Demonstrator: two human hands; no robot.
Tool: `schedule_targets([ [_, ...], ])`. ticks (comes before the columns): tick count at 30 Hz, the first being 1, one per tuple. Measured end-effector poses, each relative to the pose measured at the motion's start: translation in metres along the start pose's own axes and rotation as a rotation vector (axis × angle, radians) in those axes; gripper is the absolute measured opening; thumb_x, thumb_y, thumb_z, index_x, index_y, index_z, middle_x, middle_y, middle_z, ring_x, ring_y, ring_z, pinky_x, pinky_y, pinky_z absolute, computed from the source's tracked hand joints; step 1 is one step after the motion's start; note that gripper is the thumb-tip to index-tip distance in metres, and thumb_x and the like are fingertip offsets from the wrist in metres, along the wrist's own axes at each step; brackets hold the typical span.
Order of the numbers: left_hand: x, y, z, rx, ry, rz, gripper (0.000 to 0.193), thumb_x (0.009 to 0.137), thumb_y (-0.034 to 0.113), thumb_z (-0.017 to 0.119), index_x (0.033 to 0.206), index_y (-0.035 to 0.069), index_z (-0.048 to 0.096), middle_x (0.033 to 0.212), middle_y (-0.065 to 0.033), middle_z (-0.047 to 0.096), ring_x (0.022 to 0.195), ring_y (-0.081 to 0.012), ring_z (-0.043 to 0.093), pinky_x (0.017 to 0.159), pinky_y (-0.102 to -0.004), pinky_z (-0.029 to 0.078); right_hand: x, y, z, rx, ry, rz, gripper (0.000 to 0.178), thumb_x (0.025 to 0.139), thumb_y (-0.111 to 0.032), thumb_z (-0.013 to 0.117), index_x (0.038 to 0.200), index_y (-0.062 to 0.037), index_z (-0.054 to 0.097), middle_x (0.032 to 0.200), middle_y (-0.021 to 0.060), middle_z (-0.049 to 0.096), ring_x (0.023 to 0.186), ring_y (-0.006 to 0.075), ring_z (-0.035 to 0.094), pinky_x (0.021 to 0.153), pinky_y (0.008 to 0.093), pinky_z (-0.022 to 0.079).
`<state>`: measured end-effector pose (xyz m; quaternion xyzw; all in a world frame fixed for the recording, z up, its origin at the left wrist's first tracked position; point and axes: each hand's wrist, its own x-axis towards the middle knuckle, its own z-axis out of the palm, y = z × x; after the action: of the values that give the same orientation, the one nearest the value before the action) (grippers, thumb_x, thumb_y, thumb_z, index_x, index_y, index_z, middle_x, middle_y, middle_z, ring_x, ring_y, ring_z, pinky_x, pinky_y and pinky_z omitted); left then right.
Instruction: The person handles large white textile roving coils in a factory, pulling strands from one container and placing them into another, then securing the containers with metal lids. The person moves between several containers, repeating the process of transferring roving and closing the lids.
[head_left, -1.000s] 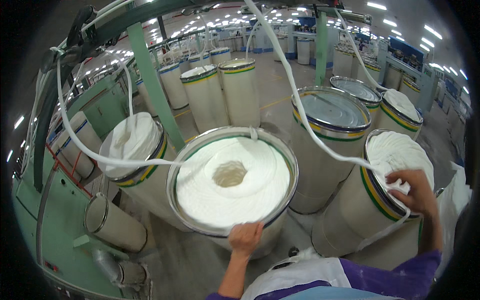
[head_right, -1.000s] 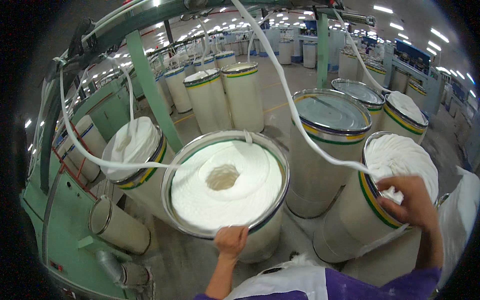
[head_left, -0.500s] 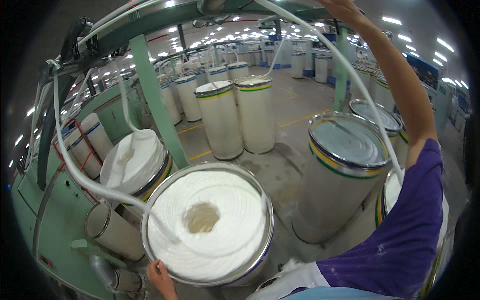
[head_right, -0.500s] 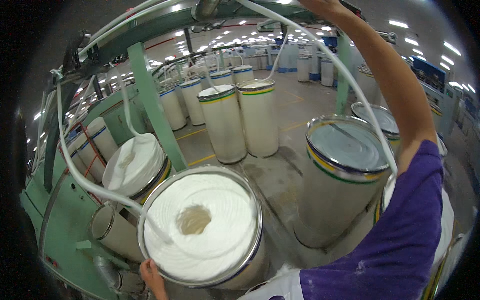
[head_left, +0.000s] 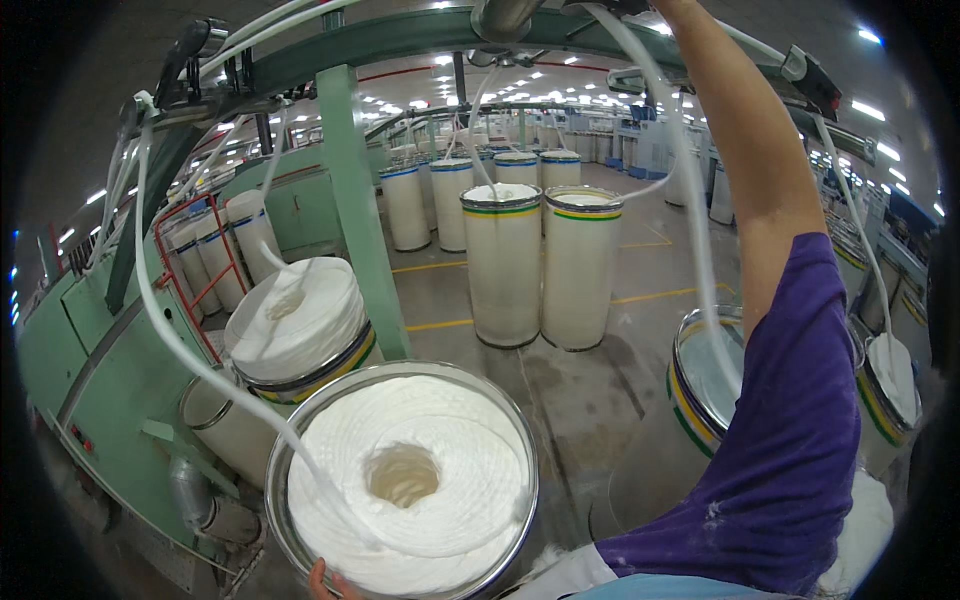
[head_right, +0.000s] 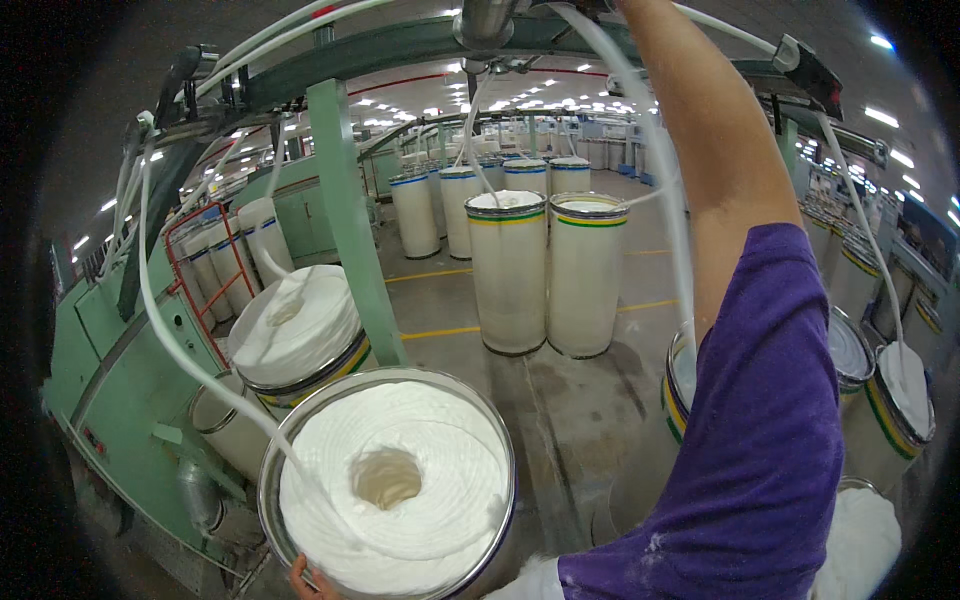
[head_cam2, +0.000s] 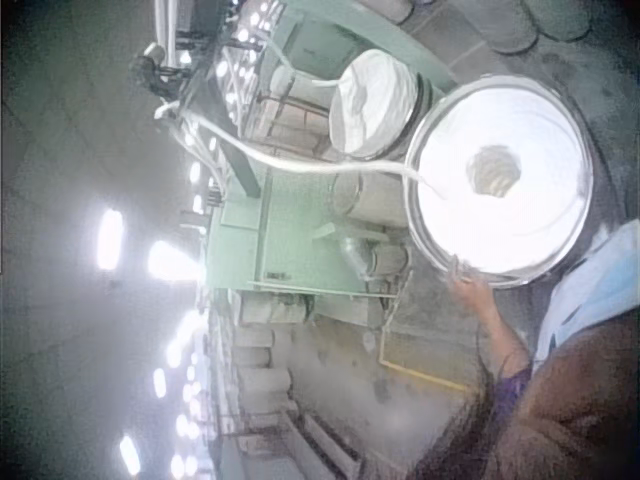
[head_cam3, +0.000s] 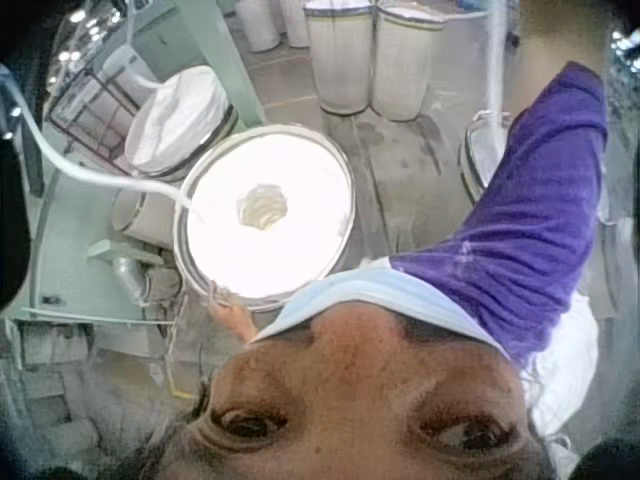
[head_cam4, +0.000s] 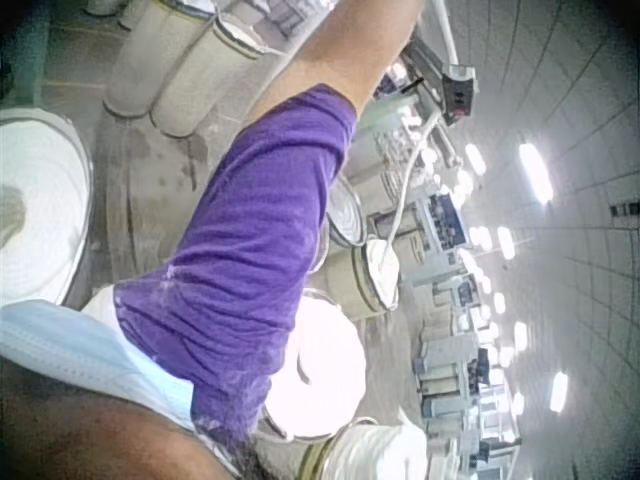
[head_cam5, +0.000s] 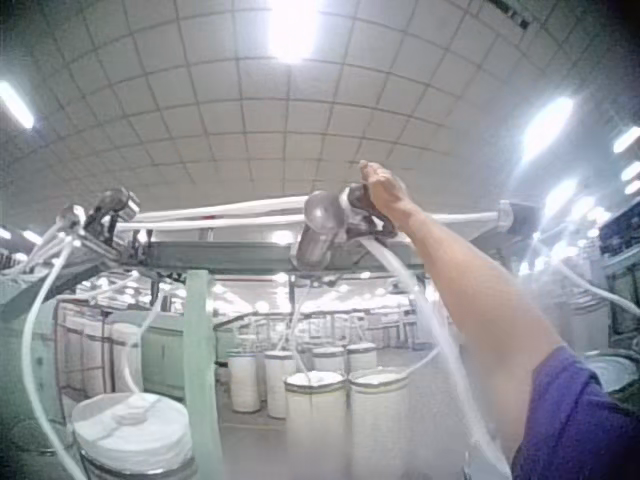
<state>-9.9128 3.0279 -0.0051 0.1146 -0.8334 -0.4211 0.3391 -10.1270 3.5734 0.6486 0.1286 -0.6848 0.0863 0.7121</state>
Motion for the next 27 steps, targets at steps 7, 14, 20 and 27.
schedule_targets([
  [7,-0.005,0.008,0.001,-0.007,0.051,-0.018,0.036,0.097,0.026,0.052,0.117,-0.001,0.064,0.113,-0.0199,0.065,0.111,-0.0384,0.055,0.113,-0.0505,0.027,0.004,0.008,0.012,-0.013,-0.013,-0.017,0.052,0.101,-0.044,0.032,0.122,-0.0052,0.059,0.127,0.0221,0.059,0.122,0.0379,0.051,0.102,0.0421,0.038],
  [14,-0.002,0.001,0.000,0.017,0.040,0.006,0.033,0.098,0.022,0.048,0.117,0.000,0.063,0.113,-0.0189,0.064,0.111,-0.0372,0.055,0.114,-0.0507,0.027,0.011,0.029,0.023,0.250,-0.022,-0.026,0.045,0.099,-0.038,0.040,0.122,-0.0039,0.060,0.120,0.0189,0.062,0.116,0.0318,0.055,0.101,0.0371,0.039],
  [20,-0.001,0.004,0.000,0.081,0.057,0.025,0.031,0.096,0.015,0.046,0.116,0.001,0.064,0.112,-0.0191,0.064,0.111,-0.0373,0.055,0.115,-0.0514,0.027,0.014,0.040,0.020,0.343,0.002,-0.060,0.033,0.091,-0.014,0.056,0.122,-0.0016,0.061,0.103,0.0078,0.065,0.091,0.0158,0.059,0.082,0.0272,0.048],
  [27,-0.003,0.018,-0.006,0.098,0.030,-0.003,0.030,0.094,0.008,0.046,0.116,0.002,0.065,0.111,-0.0190,0.064,0.102,-0.0370,0.058,0.106,-0.0490,0.036,-0.006,0.030,-0.008,0.464,0.108,-0.039,0.034,0.085,-0.002,0.062,0.119,-0.0023,0.063,0.091,0.0028,0.066,0.078,0.0087,0.059,0.069,0.0232,0.050],
])
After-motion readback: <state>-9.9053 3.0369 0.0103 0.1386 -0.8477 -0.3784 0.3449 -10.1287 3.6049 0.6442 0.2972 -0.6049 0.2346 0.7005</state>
